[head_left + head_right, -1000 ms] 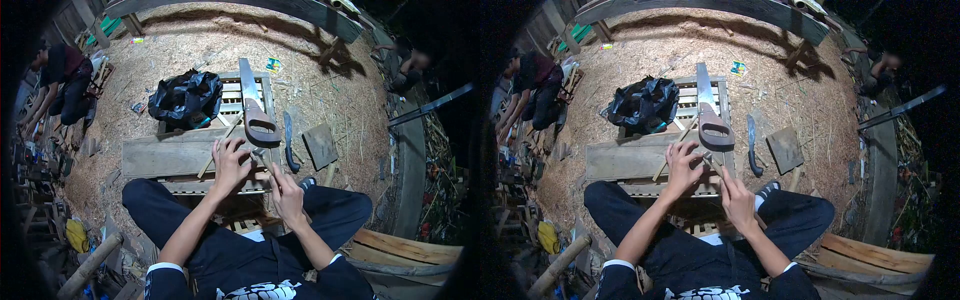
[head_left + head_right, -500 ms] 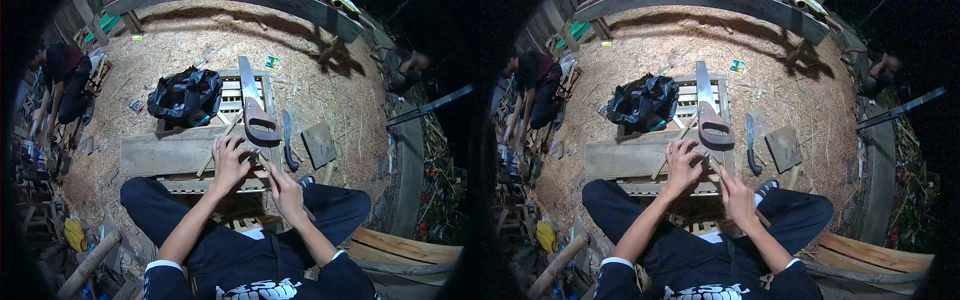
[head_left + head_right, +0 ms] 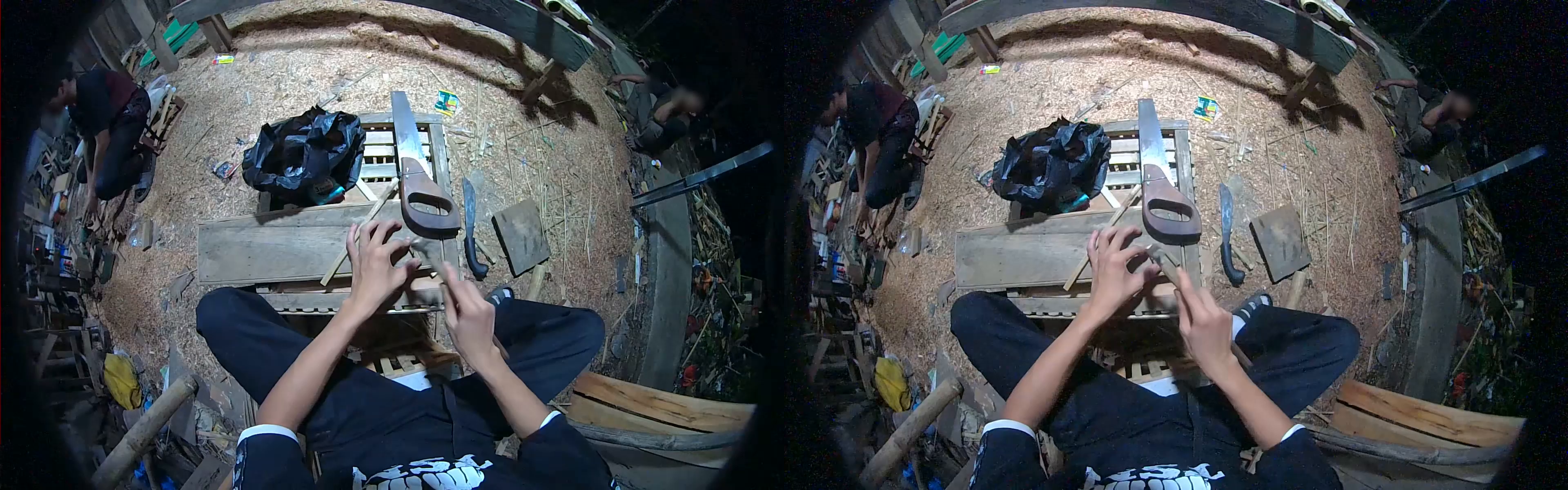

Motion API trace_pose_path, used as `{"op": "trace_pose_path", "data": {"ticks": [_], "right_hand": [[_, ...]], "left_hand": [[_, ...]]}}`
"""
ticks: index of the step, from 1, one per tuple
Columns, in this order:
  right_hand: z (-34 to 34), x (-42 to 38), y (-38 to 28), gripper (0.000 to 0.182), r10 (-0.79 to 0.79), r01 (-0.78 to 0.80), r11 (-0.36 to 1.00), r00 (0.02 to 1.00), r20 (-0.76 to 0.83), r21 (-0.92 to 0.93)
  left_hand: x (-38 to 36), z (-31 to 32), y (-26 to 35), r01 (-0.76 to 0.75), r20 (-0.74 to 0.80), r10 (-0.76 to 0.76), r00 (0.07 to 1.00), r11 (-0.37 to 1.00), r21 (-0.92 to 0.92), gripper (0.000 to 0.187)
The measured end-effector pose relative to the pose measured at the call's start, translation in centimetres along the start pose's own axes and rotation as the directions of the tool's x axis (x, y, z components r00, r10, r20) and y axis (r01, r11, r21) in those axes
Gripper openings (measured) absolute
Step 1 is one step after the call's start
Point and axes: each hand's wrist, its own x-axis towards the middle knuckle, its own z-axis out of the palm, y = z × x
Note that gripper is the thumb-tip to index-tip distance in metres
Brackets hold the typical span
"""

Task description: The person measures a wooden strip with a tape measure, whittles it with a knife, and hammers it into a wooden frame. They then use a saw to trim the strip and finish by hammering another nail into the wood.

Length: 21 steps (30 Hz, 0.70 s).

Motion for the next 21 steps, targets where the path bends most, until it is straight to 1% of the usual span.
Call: {"op": "trace_pose_path", "data": {"ticks": [1,3,5,6,7,8,9,10,11,13,14,15,17,18,19,21], "right_hand": [[0.1,0.1,0.3,0.044,0.027,-0.008,0.991,0.990,0.136,-0.135],[-0.4,0.5,0.1,0.045,0.011,0.011,0.989,0.989,0.149,-0.145],[-0.6,0.5,-1.0,0.043,-0.016,0.021,0.997,0.997,-0.070,0.076],[-0.4,0.3,-1.0,0.043,-0.017,0.037,0.989,0.990,-0.139,0.141],[-0.3,0.0,-0.8,0.043,-0.012,0.032,0.990,0.990,-0.137,0.140],[-0.3,-0.3,-0.3,0.043,0.030,-0.029,0.999,0.999,0.042,-0.023],[-0.3,-0.3,0.0,0.043,0.096,-0.055,0.979,0.973,0.209,-0.195],[-0.2,-0.2,0.2,0.044,0.068,-0.039,0.988,0.979,0.191,-0.148],[-0.1,-0.1,0.3,0.044,0.063,-0.036,0.988,0.980,0.187,-0.147],[-0.3,0.0,-0.4,0.046,-0.018,0.020,0.999,0.999,-0.048,0.043],[-0.6,0.0,-0.8,0.047,-0.014,0.021,0.996,0.996,-0.085,0.081],[-0.6,-0.2,-0.7,0.047,-0.010,0.016,0.997,0.996,-0.084,0.080],[-0.3,-0.3,0.3,0.046,0.043,-0.013,0.986,0.983,0.178,-0.165],[0.4,0.1,0.8,0.047,-0.017,0.032,0.992,0.991,0.131,-0.120],[0.6,-0.1,1.0,0.047,-0.020,0.035,0.992,0.992,0.126,-0.122],[0.5,0.0,0.9,0.047,-0.076,0.076,0.997,0.994,-0.080,-0.011]], "left_hand": [[-0.1,0.1,0.0,-0.004,-0.004,0.004,1.000,1.000,0.000,0.038],[0.1,0.0,-0.1,-0.027,-0.017,0.027,0.999,1.000,0.010,0.036],[-0.1,-0.1,0.0,-0.004,0.002,0.004,1.000,1.000,0.005,0.035],[-0.1,-0.1,0.1,0.001,-0.003,-0.001,1.000,1.000,0.001,0.035],[-0.1,-0.2,0.2,0.003,-0.008,-0.003,1.000,1.000,-0.003,0.035],[0.0,-0.3,0.3,0.003,0.000,-0.003,1.000,1.000,-0.002,0.035],[0.1,-0.2,0.1,-0.001,-0.004,0.001,1.000,1.000,-0.001,0.035],[-0.1,-0.2,0.0,-0.008,0.008,0.008,1.000,1.000,0.008,0.035],[0.0,-0.1,-0.3,-0.013,0.016,0.013,1.000,1.000,0.019,0.036],[0.1,-0.3,0.0,0.002,0.009,-0.002,1.000,1.000,0.004,0.035],[0.1,-0.3,0.2,0.010,0.010,-0.010,1.000,1.000,-0.014,0.035],[0.0,-0.1,0.1,0.011,0.014,-0.011,1.000,1.000,-0.016,0.035],[0.0,-0.1,0.0,-0.007,0.004,0.007,1.000,1.000,0.004,0.035],[0.1,-0.3,-0.1,-0.022,0.005,0.022,1.000,0.999,0.024,0.034],[0.2,-0.3,-0.2,-0.026,0.001,0.026,1.000,0.999,0.024,0.034],[0.3,0.0,-0.2,-0.011,-0.022,0.011,1.000,1.000,0.001,0.033]]}}
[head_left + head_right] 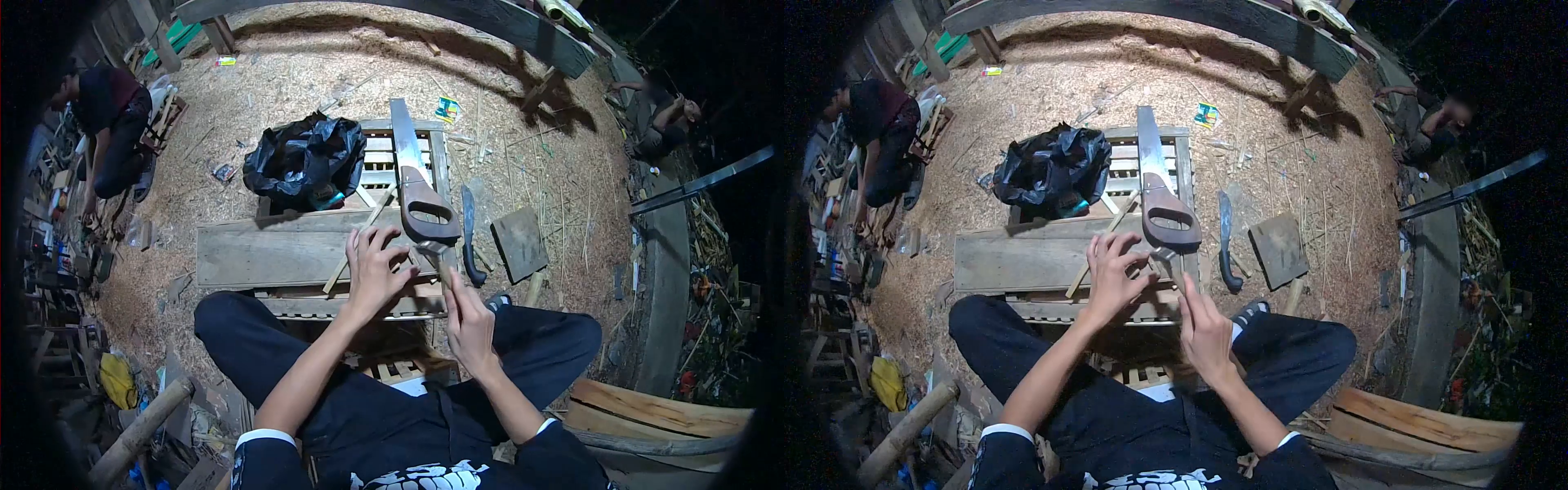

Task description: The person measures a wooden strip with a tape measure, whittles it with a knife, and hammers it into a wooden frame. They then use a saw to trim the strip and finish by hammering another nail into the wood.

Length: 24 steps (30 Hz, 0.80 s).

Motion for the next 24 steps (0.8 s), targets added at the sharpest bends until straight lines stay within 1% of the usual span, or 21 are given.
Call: {"op": "trace_pose_path", "data": {"ticks": [1,2,4,5,6,8,9,10,12,13,14,16,17,18,20,21,22,24], "right_hand": [[-0.4,0.0,-0.6,0.047,0.016,-0.015,0.999,0.999,-0.032,0.034],[-0.4,-0.2,-0.5,0.047,0.021,-0.020,0.999,0.999,-0.030,0.032],[-0.1,-0.6,0.0,0.046,0.040,-0.024,0.993,0.990,0.138,-0.115],[0.3,-0.6,0.6,0.047,0.090,-0.052,0.984,0.970,0.227,-0.171],[0.2,-0.3,0.5,0.047,0.090,-0.052,0.984,0.971,0.223,-0.170],[-0.2,0.4,-0.1,0.049,0.039,-0.038,0.999,0.996,0.077,-0.016],[-0.2,0.5,-0.6,0.049,0.002,0.000,0.998,1.000,-0.022,0.066],[-0.2,0.3,-0.5,0.049,0.005,-0.003,0.998,1.000,-0.019,0.065],[0.2,-0.3,0.0,0.047,0.000,0.005,0.998,0.997,0.082,-0.064],[0.2,0.0,0.4,0.048,0.075,-0.040,0.985,0.974,0.213,-0.166],[0.0,0.1,0.7,0.048,0.075,-0.041,0.986,0.975,0.209,-0.165],[-1.0,1.4,0.0,0.049,0.079,-0.073,0.996,0.991,0.104,-0.059],[-1.3,1.6,-0.6,0.048,0.035,-0.034,0.999,0.999,0.022,-0.012],[-0.9,1.2,-0.3,0.048,0.038,-0.038,0.999,0.999,0.025,-0.014],[-0.2,0.2,0.5,0.046,-0.036,0.038,0.999,0.998,0.052,-0.038],[-0.4,0.3,0.3,0.045,0.046,0.000,0.982,0.970,0.239,-0.189],[-0.4,0.2,0.3,0.045,0.048,-0.002,0.982,0.971,0.236,-0.190],[-0.2,0.8,0.5,0.045,0.007,-0.002,0.998,0.996,0.093,-0.056]], "left_hand": [[-0.3,0.1,0.1,0.009,0.002,-0.009,1.000,1.000,-0.015,0.033],[-0.4,0.2,0.1,0.010,0.006,-0.010,1.000,1.000,-0.018,0.033],[-0.3,0.1,0.2,0.009,0.019,-0.009,1.000,1.000,0.001,0.035],[-0.2,0.1,0.2,0.009,0.025,-0.010,1.000,1.000,0.009,0.035],[-0.2,0.0,0.2,0.005,0.024,-0.005,1.000,1.000,0.011,0.035],[-0.2,-0.2,0.2,0.007,0.025,-0.007,1.000,1.000,-0.014,0.036],[-0.2,-0.1,0.2,0.021,0.032,-0.020,0.999,0.999,-0.025,0.036],[-0.3,-0.1,0.2,0.023,0.035,-0.022,0.999,0.999,-0.026,0.036],[-0.3,-0.1,0.4,0.022,0.019,-0.022,1.000,1.000,-0.003,0.036],[-0.2,0.1,0.0,-0.009,0.011,0.008,1.000,1.000,0.027,0.039],[-0.3,0.1,-0.1,-0.013,0.011,0.012,1.000,0.999,0.029,0.039],[-0.2,-0.3,0.1,-0.007,0.026,0.007,1.000,1.000,0.010,0.035],[-0.2,-0.4,0.4,0.014,0.030,-0.014,0.999,1.000,-0.011,0.032],[-0.1,-0.4,0.4,0.016,0.034,-0.016,0.999,1.000,-0.014,0.032],[0.0,-0.6,0.6,0.028,0.041,-0.028,0.999,1.000,-0.012,0.031],[0.0,-0.5,0.5,0.008,0.027,-0.008,1.000,1.000,-0.004,0.030],[-0.2,-0.4,0.4,0.005,0.028,-0.005,1.000,1.000,-0.004,0.030],[0.0,-0.3,0.2,0.003,0.025,-0.003,1.000,1.000,-0.001,0.031]]}}
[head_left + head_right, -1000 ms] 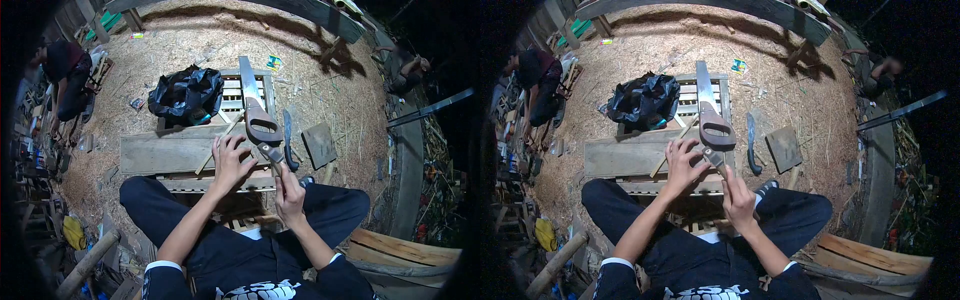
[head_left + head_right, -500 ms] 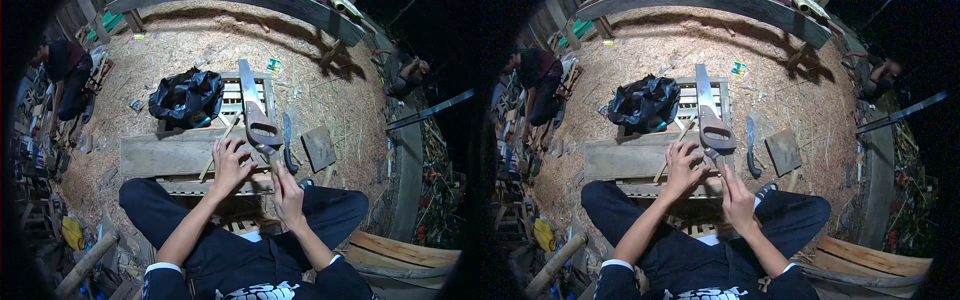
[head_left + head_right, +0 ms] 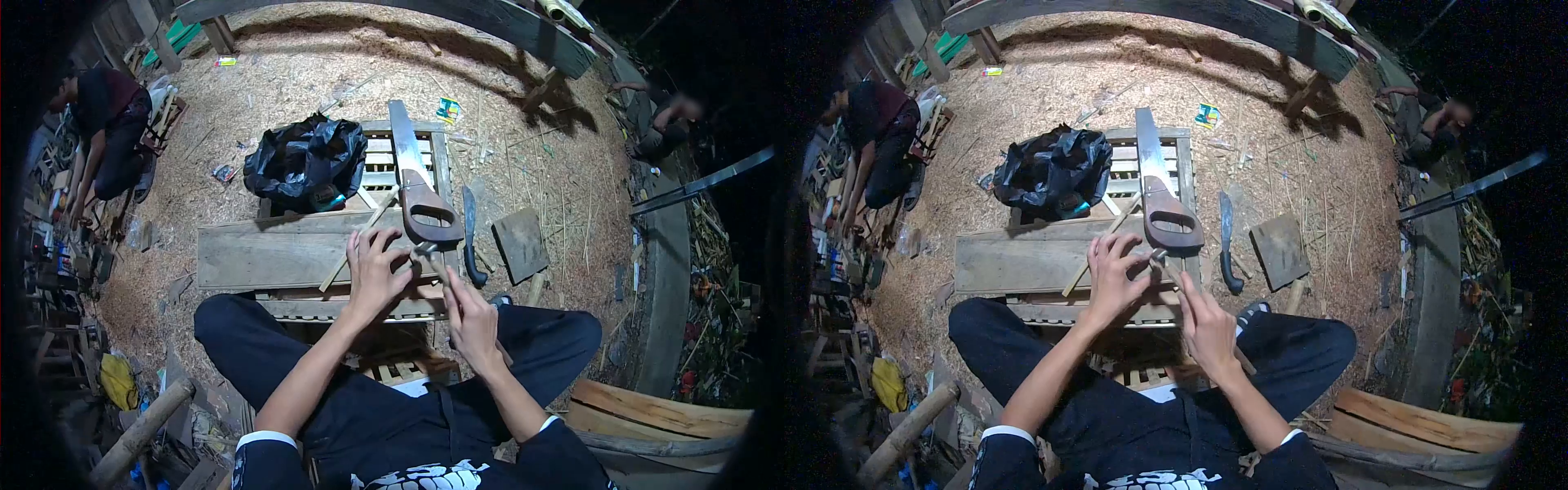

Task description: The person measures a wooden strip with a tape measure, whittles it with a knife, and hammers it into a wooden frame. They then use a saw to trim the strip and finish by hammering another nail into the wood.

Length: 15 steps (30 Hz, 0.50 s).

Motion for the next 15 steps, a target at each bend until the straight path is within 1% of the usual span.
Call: {"op": "trace_pose_path", "data": {"ticks": [1,2,4,5,6,8,9,10,12,13,14,15], "right_hand": [[-0.33,0.03,-0.65,0.043,0.030,-0.027,0.998,0.999,-0.045,0.063],[-0.06,-0.34,-0.58,0.043,0.037,-0.034,0.997,0.999,-0.040,0.062],[0.42,-0.79,-0.26,0.043,-0.011,0.016,0.998,0.997,-0.075,0.063],[0.19,-0.86,-0.10,0.045,0.073,-0.055,0.991,0.986,0.148,-0.122],[0.03,-0.88,-0.04,0.045,0.074,-0.056,0.991,0.987,0.145,-0.123],[-0.07,-0.29,-0.01,0.045,0.023,-0.023,1.000,0.999,0.027,0.005],[-0.48,-0.18,-0.90,0.042,0.040,-0.038,0.997,0.999,-0.031,0.070],[-0.22,-0.44,-0.98,0.042,0.045,-0.043,0.997,0.999,-0.029,0.069],[0.29,-0.85,-0.62,0.042,0.012,-0.007,0.998,0.997,-0.080,0.068],[0.19,-0.73,-0.27,0.045,0.093,-0.082,0.992,0.989,0.118,-0.091],[-0.04,-0.81,-0.10,0.045,0.095,-0.085,0.992,0.989,0.113,-0.092],[-0.39,-0.37,-0.23,0.045,0.074,-0.072,0.997,0.995,0.063,-0.037]], "left_hand": [[-0.13,-0.06,-0.03,0.010,0.019,-0.010,1.000,1.000,0.003,0.032],[-0.20,-0.02,0.07,0.013,0.026,-0.013,1.000,1.000,0.001,0.032],[-0.13,0.06,0.16,0.030,0.011,-0.030,0.999,1.000,-0.003,0.034],[-0.17,0.16,-0.18,-0.004,0.013,0.004,1.000,1.000,0.026,0.035],[-0.27,0.31,-0.19,-0.008,0.014,0.007,1.000,1.000,0.026,0.035],[-0.15,0.49,-0.60,-0.032,-0.025,0.033,0.999,0.999,0.015,0.034],[-0.28,0.31,-0.56,-0.028,-0.020,0.029,0.999,0.999,0.016,0.034],[-0.29,0.21,-0.45,-0.013,-0.009,0.013,1.000,1.000,0.006,0.034],[-0.14,0.17,-0.12,0.013,0.006,-0.013,1.000,1.000,-0.015,0.034],[-0.18,0.33,-0.47,-0.011,0.007,0.011,1.000,1.000,0.018,0.037],[-0.33,0.43,-0.45,-0.017,0.008,0.016,1.000,1.000,0.017,0.037],[-0.19,0.29,-0.34,-0.019,0.010,0.019,1.000,1.000,0.010,0.037]]}}
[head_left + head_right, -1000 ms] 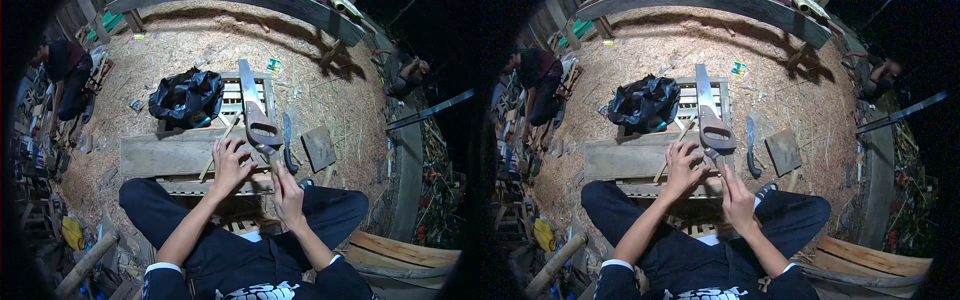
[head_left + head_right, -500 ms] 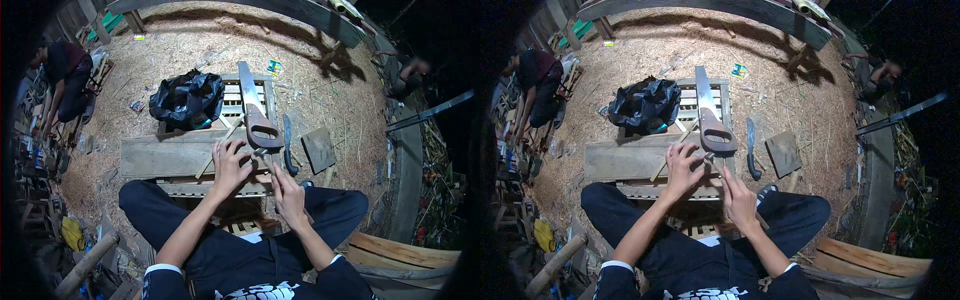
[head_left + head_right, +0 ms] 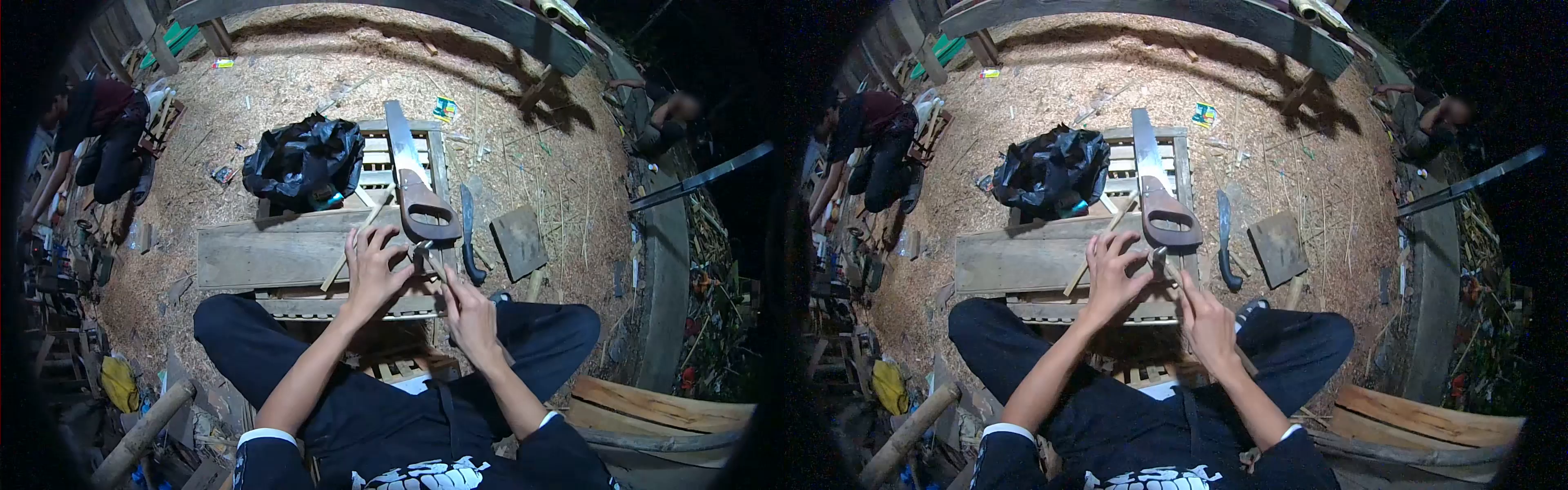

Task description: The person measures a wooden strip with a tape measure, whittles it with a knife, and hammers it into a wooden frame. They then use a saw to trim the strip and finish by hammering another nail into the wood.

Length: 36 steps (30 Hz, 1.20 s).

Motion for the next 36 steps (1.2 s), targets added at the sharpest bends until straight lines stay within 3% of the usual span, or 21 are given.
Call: {"op": "trace_pose_path", "data": {"ticks": [2,5,6,7,9,10,13,14,18,22,25,27,29,30,34,36], "right_hand": [[-0.6,0.4,-0.9,0.044,-0.023,0.037,0.993,0.993,-0.117,0.114],[0.5,-0.1,-0.5,0.044,-0.098,0.123,0.985,0.976,-0.193,0.124],[0.1,-0.2,-0.3,0.047,0.034,-0.011,0.987,0.989,0.141,-0.160],[-0.1,-0.7,-0.1,0.047,0.038,-0.016,0.987,0.990,0.135,-0.160],[0.2,0.3,0.2,0.047,-0.024,0.024,1.000,0.999,0.030,-0.004],[0.4,0.4,-0.4,0.045,-0.058,0.071,0.991,0.992,-0.115,0.109],[1.1,-0.2,-0.2,0.043,-0.098,0.120,0.986,0.977,-0.187,0.112],[0.6,-0.6,-0.1,0.045,0.021,-0.007,0.992,0.994,0.105,-0.123],[0.0,0.1,-0.7,0.043,-0.027,0.029,0.999,0.998,-0.050,0.040],[0.4,-0.1,-0.5,0.042,0.049,-0.029,0.988,0.990,0.129,-0.150],[0.1,0.6,0.1,0.041,0.008,-0.005,0.999,0.996,0.089,-0.033],[-0.2,0.4,-0.3,0.042,0.021,-0.022,0.999,0.998,0.067,0.027],[-0.8,0.8,-1.3,0.043,0.131,-0.131,0.973,0.991,0.017,0.191],[-1.4,1.0,-1.8,0.043,0.185,-0.198,0.960,0.979,0.082,0.196],[-0.5,0.5,-0.5,0.043,0.130,-0.141,0.974,0.989,0.073,0.177],[0.0,0.3,-0.2,0.044,-0.012,0.007,0.993,0.999,0.040,0.116]], "left_hand": [[0.1,-0.2,0.0,0.021,0.009,-0.021,1.000,0.999,-0.027,0.036],[0.1,-0.1,0.2,0.037,-0.001,-0.037,0.999,0.999,-0.022,0.035],[0.1,0.1,0.1,0.015,-0.023,-0.015,1.000,1.000,-0.004,0.035],[-0.3,0.2,0.2,0.008,-0.021,-0.008,1.000,1.000,-0.004,0.035],[0.1,0.0,-0.1,0.016,-0.024,-0.017,1.000,0.999,-0.041,0.036],[0.1,0.0,-0.1,0.018,-0.010,-0.018,1.000,1.000,-0.021,0.037],[0.0,0.0,0.2,0.039,-0.017,-0.039,0.999,0.999,-0.023,0.035],[-0.1,0.6,-0.3,0.007,-0.045,-0.006,0.999,1.000,0.016,0.033],[0.0,0.3,-0.3,0.001,-0.028,-0.001,1.000,1.000,0.017,0.033],[0.0,0.2,-0.1,0.003,-0.043,-0.004,0.999,1.000,-0.017,0.033],[0.2,0.2,-0.3,0.007,-0.026,-0.008,1.000,0.999,-0.032,0.032],[0.0,-0.2,-0.5,0.010,0.014,-0.010,1.000,1.000,-0.003,0.042],[0.1,-0.7,-0.5,0.003,0.030,-0.002,1.000,0.999,-0.039,0.058],[0.1,-0.7,-0.6,0.013,0.033,-0.013,0.999,1.000,0.001,0.072],[0.0,-0.6,-0.9,-0.019,0.009,0.019,1.000,1.000,0.014,0.070],[0.0,-0.6,-1.2,-0.036,0.019,0.036,0.999,0.999,0.035,0.066]]}}
